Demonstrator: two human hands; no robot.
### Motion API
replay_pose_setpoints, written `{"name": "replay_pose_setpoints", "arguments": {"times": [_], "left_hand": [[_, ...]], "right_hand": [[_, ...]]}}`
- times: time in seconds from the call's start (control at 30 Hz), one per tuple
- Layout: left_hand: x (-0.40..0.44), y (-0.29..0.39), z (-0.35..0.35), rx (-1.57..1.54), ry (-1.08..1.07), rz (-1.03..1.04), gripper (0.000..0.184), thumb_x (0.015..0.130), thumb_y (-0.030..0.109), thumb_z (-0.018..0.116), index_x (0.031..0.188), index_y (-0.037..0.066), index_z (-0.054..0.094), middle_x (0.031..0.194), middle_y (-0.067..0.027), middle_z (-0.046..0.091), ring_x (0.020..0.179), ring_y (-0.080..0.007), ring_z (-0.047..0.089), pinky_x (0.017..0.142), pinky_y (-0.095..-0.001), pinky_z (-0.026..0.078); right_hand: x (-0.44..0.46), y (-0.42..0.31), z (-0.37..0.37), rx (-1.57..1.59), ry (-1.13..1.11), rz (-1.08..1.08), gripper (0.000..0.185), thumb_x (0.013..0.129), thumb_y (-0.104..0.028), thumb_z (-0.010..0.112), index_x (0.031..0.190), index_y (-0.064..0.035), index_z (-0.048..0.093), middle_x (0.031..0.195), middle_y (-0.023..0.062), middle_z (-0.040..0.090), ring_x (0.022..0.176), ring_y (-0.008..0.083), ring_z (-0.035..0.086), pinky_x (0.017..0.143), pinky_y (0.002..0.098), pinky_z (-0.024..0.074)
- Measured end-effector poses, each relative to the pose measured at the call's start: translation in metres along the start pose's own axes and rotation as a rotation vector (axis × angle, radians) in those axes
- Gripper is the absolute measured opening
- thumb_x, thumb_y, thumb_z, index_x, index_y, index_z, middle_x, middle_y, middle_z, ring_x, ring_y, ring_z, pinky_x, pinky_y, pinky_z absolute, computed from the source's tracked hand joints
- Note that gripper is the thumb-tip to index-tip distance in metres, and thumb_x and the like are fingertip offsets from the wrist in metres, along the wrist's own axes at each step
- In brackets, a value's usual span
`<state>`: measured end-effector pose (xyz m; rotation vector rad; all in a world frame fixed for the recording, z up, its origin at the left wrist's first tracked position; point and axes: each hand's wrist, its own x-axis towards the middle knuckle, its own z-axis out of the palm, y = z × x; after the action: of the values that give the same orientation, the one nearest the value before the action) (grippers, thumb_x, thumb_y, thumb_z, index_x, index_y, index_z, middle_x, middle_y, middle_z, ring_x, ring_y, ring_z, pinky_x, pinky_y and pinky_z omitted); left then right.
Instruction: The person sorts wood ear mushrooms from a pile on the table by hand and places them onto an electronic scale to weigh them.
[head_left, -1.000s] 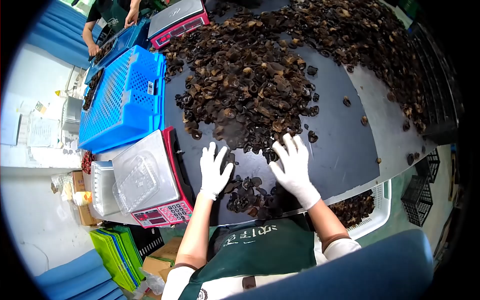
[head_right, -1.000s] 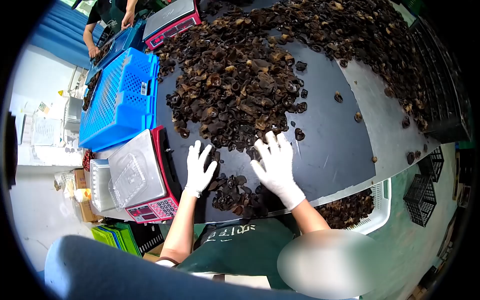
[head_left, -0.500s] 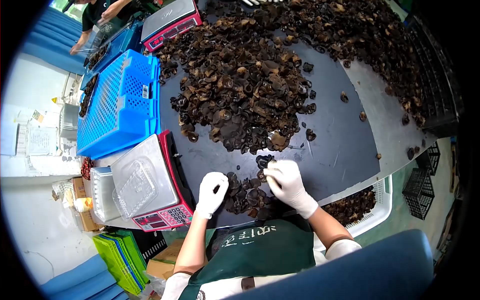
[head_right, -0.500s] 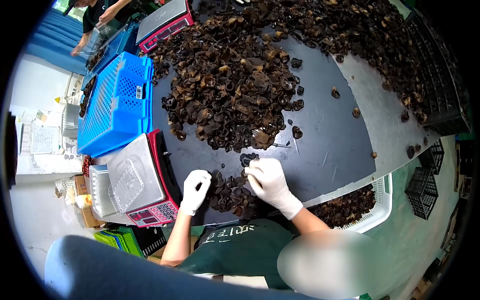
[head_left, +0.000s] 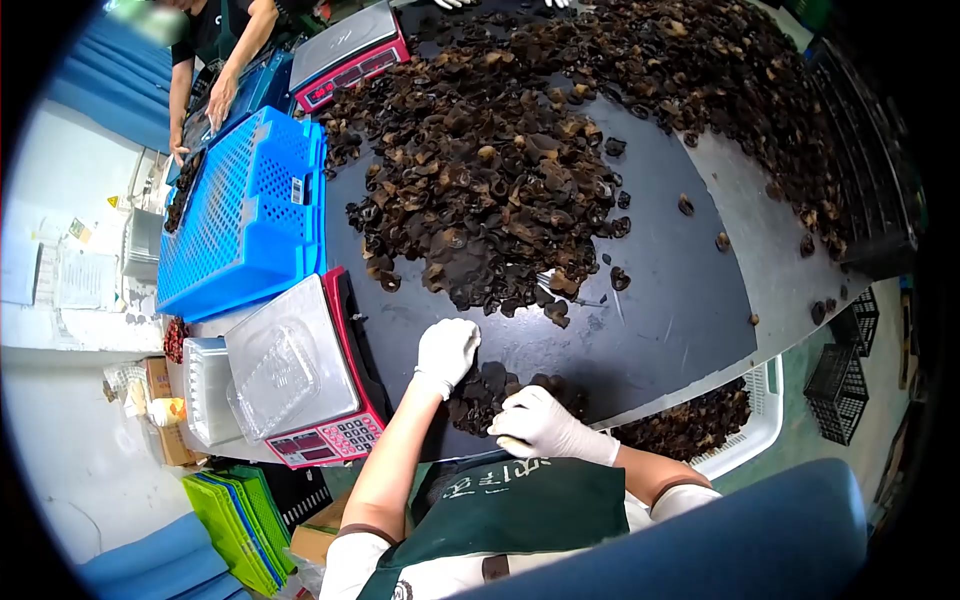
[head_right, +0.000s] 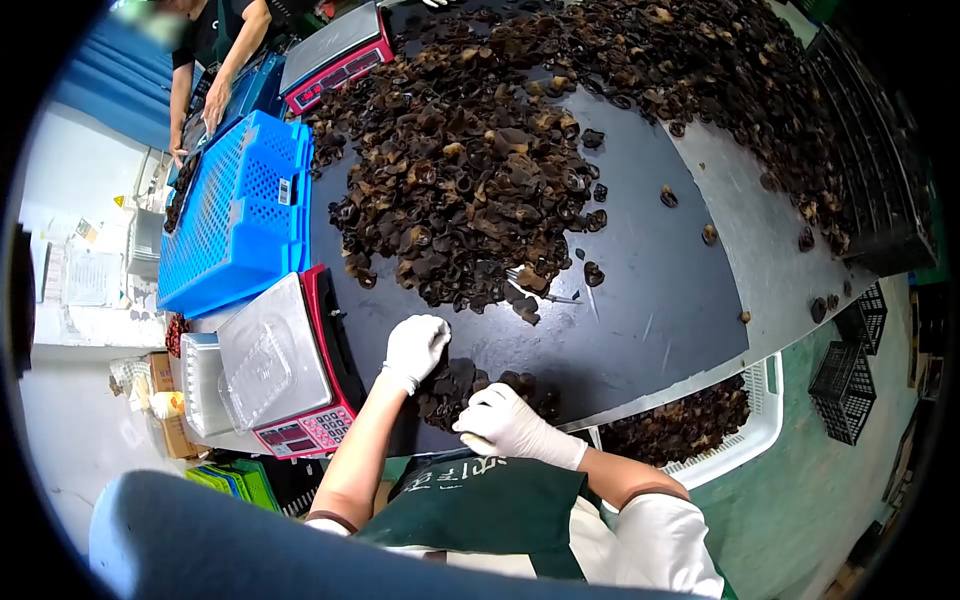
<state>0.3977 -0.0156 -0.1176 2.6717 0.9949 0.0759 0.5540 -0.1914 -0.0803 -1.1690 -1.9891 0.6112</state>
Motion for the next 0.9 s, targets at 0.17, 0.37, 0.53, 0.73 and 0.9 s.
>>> {"name": "replay_pose_setpoints", "arguments": {"times": [0.17,0.37,0.53,0.73,0.9], "left_hand": [[0.023,0.062,-0.048,-0.769,0.127,-0.323,0.017,0.091,0.017,0.063,0.095,0.003,0.07,0.092,-0.0101,0.072,0.086,-0.0215,0.068,0.082,-0.032,0.053],[0.033,0.092,-0.1,-0.911,-0.033,-0.075,0.019,0.094,0.014,0.061,0.102,0.0,0.071,0.099,-0.0095,0.073,0.092,-0.0167,0.067,0.086,-0.0285,0.052],[0.008,0.01,-0.067,-0.386,-0.05,-0.228,0.019,0.086,0.022,0.07,0.088,0.003,0.069,0.084,-0.0091,0.068,0.079,-0.0215,0.066,0.075,-0.0312,0.052],[-0.021,0.004,-0.036,-0.166,-0.236,-0.137,0.016,0.076,0.019,0.074,0.09,0.012,0.069,0.091,-0.0064,0.063,0.092,-0.028,0.062,0.082,-0.0377,0.051],[-0.028,0.004,-0.027,-0.297,-0.035,-0.139,0.012,0.078,0.018,0.072,0.088,0.012,0.068,0.09,-0.0086,0.062,0.09,-0.03,0.061,0.08,-0.0397,0.05]], "right_hand": [[0.005,0.011,-0.023,0.099,0.099,0.173,0.012,0.08,-0.016,0.068,0.089,-0.0088,0.071,0.081,0.005,0.068,0.08,0.0258,0.064,0.078,0.0395,0.0498],[0.007,0.027,-0.048,0.033,0.152,0.222,0.015,0.078,-0.013,0.069,0.092,-0.0065,0.07,0.086,0.0082,0.069,0.083,0.0299,0.064,0.077,0.0401,0.0497],[0.001,0.05,-0.062,-0.155,0.433,0.305,0.019,0.076,-0.006,0.07,0.095,-0.0056,0.068,0.093,0.0107,0.068,0.088,0.0311,0.064,0.078,0.0404,0.0509],[0.006,0.083,-0.041,-0.317,0.41,0.388,0.045,0.078,-0.011,0.068,0.121,-0.0059,0.055,0.111,0.0112,0.063,0.099,0.0315,0.058,0.091,0.0443,0.0433],[0.011,0.08,-0.022,-0.093,0.465,0.209,0.017,0.075,-0.001,0.067,0.09,-0.0085,0.067,0.084,0.0063,0.064,0.077,0.0279,0.059,0.069,0.0404,0.0466]]}}
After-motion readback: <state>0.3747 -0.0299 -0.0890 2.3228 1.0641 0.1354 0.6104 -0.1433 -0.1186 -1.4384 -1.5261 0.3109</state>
